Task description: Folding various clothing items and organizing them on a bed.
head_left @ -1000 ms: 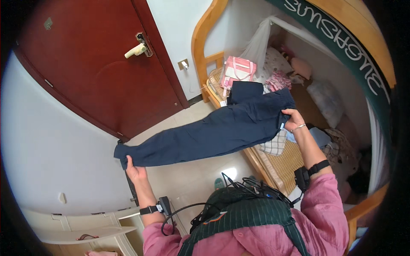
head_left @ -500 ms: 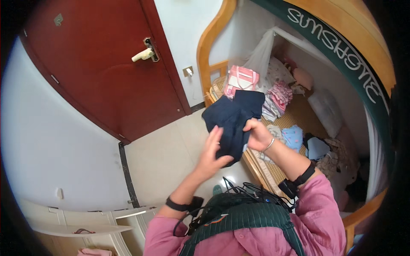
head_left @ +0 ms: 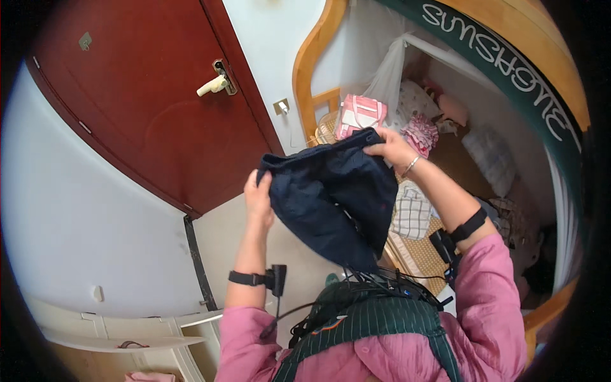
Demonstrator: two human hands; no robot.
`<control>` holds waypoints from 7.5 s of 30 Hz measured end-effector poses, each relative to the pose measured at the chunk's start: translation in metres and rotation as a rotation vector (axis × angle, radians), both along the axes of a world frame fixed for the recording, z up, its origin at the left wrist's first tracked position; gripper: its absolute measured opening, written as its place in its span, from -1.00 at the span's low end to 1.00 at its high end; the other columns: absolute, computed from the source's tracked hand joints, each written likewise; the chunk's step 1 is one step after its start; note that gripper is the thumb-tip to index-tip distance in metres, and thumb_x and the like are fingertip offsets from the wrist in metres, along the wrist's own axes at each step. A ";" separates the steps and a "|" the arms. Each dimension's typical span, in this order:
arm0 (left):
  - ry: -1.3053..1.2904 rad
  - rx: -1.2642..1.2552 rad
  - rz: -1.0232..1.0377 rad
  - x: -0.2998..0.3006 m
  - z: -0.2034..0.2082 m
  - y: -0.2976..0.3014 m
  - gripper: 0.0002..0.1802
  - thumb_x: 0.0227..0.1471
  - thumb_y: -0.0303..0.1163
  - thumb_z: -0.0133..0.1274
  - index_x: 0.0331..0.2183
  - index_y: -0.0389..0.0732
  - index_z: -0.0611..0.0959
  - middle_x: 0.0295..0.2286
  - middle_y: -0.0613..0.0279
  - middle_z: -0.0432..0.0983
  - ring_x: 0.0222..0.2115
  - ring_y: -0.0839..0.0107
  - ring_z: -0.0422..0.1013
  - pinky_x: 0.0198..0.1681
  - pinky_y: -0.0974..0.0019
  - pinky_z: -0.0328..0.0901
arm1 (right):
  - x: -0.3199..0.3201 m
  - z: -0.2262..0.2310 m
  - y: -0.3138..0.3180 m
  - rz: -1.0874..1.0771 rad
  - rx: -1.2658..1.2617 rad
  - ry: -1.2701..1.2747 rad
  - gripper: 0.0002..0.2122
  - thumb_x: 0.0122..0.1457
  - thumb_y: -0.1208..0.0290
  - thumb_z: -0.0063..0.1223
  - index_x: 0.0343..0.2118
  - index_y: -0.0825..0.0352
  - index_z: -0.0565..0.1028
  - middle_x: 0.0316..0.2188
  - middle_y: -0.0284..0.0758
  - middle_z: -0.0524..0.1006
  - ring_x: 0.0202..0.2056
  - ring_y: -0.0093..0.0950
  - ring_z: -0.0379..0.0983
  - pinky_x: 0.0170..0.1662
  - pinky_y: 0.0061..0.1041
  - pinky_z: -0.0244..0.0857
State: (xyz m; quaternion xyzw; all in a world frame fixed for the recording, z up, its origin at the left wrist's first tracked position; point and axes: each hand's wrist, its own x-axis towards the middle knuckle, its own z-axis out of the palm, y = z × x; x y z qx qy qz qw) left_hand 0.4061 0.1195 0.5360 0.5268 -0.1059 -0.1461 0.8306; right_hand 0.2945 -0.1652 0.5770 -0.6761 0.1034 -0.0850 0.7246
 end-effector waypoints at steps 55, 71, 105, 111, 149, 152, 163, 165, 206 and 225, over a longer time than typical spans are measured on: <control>-0.587 1.424 -0.602 -0.122 -0.153 0.117 -0.75 -0.18 -0.37 0.08 -0.33 -0.14 0.53 -0.45 0.04 0.49 -0.37 0.03 0.42 -0.32 0.04 0.30 | -0.049 -0.176 0.066 0.488 -0.393 0.338 -0.86 -0.09 0.64 0.03 -0.41 0.37 0.44 -0.50 -0.36 0.46 -0.39 -0.58 0.37 -0.31 -0.58 0.25; 0.060 0.930 -0.624 -0.317 -0.203 0.106 -0.64 -0.19 -0.44 0.16 -0.23 -0.26 0.54 -0.38 0.09 0.53 -0.39 0.34 0.45 -0.27 0.32 0.30 | -0.156 -0.227 -0.007 1.023 -0.311 0.554 -0.77 -0.07 0.49 0.20 -0.31 0.34 0.46 -0.47 -0.46 0.47 -0.37 -0.66 0.35 -0.26 -0.65 0.25; -0.757 0.342 -0.360 -0.049 -0.075 -0.139 -0.81 -0.20 -0.38 0.20 -0.43 -0.17 0.58 -0.14 0.11 0.36 0.01 0.24 0.16 0.12 -0.04 -0.21 | -0.026 -0.070 -0.071 0.525 -0.393 0.274 -0.75 0.09 0.59 -0.05 -0.13 0.41 0.39 -0.31 -0.42 0.48 -0.30 -0.69 0.31 -0.18 -0.64 0.23; -0.755 0.332 -0.681 -0.018 -0.071 -0.161 -0.81 -0.20 -0.40 0.17 -0.43 -0.23 0.58 -0.40 0.12 0.39 -0.29 0.23 0.34 -0.19 0.22 0.18 | -0.021 -0.018 -0.067 0.579 -0.541 0.400 -0.65 0.04 0.31 0.06 -0.15 0.41 0.37 -0.33 -0.25 0.49 -0.27 -0.53 0.37 -0.17 -0.56 0.25; -0.306 0.490 -1.059 -0.065 -0.286 -0.245 -0.72 -0.20 -0.35 0.22 -0.48 -0.37 0.56 -0.59 0.12 0.49 -0.58 0.47 0.38 -0.50 0.35 0.28 | -0.390 0.080 -0.238 -1.199 -1.151 0.482 -0.65 0.13 0.41 0.01 -0.09 0.53 0.34 -0.15 -0.33 0.40 -0.12 -0.59 0.26 -0.05 -0.64 0.13; -0.472 0.462 -1.026 -0.044 -0.302 -0.234 -0.71 -0.18 -0.40 0.20 -0.39 -0.33 0.50 -0.53 0.22 0.45 -0.52 0.48 0.38 -0.43 0.35 0.29 | -0.407 0.021 -0.264 -1.129 -1.013 0.780 -0.63 0.11 0.36 0.03 -0.11 0.56 0.34 -0.20 -0.29 0.43 -0.18 -0.58 0.28 -0.09 -0.63 0.16; -0.159 1.101 -1.400 0.015 -0.324 -0.247 -0.81 -0.15 -0.42 0.14 -0.43 -0.32 0.60 -0.54 0.18 0.50 -0.44 0.41 0.41 -0.37 0.35 0.29 | -0.518 -0.206 -0.329 -1.080 -0.731 1.314 -0.35 -0.02 -0.08 0.02 -0.01 0.40 0.33 -0.06 -0.08 0.40 -0.01 -0.27 0.31 0.03 -0.46 0.13; 0.191 0.995 -1.079 0.015 -0.318 -0.262 -0.77 -0.14 -0.40 0.15 -0.42 -0.36 0.58 -0.50 0.29 0.51 -0.42 0.50 0.39 -0.32 0.43 0.27 | -0.499 -0.221 -0.321 -1.034 -0.816 1.391 -0.36 -0.02 -0.13 -0.04 -0.07 0.40 0.38 -0.14 -0.06 0.44 -0.07 -0.20 0.35 -0.03 -0.43 0.19; 0.246 0.826 -0.339 0.007 -0.487 -0.179 -0.83 -0.21 -0.69 -0.13 -0.61 -0.20 0.48 -0.60 0.45 0.31 -0.56 0.63 0.22 -0.45 0.58 0.12 | -0.432 -0.574 -0.252 -0.919 0.211 1.392 -0.20 -0.35 0.19 0.40 -0.03 0.50 0.26 -0.07 -0.09 0.39 -0.07 -0.27 0.35 -0.02 -0.45 0.24; 1.046 0.758 -0.744 -0.041 -0.497 -0.231 -0.37 -0.46 -0.63 -0.09 -0.14 -0.49 0.38 -0.23 -0.05 0.42 -0.22 0.06 0.38 -0.05 0.14 0.26 | -0.517 -0.509 -0.287 -1.165 -0.404 1.144 -0.38 -0.12 0.36 0.26 -0.03 0.54 0.22 -0.07 -0.05 0.36 -0.03 -0.23 0.28 0.01 -0.44 0.18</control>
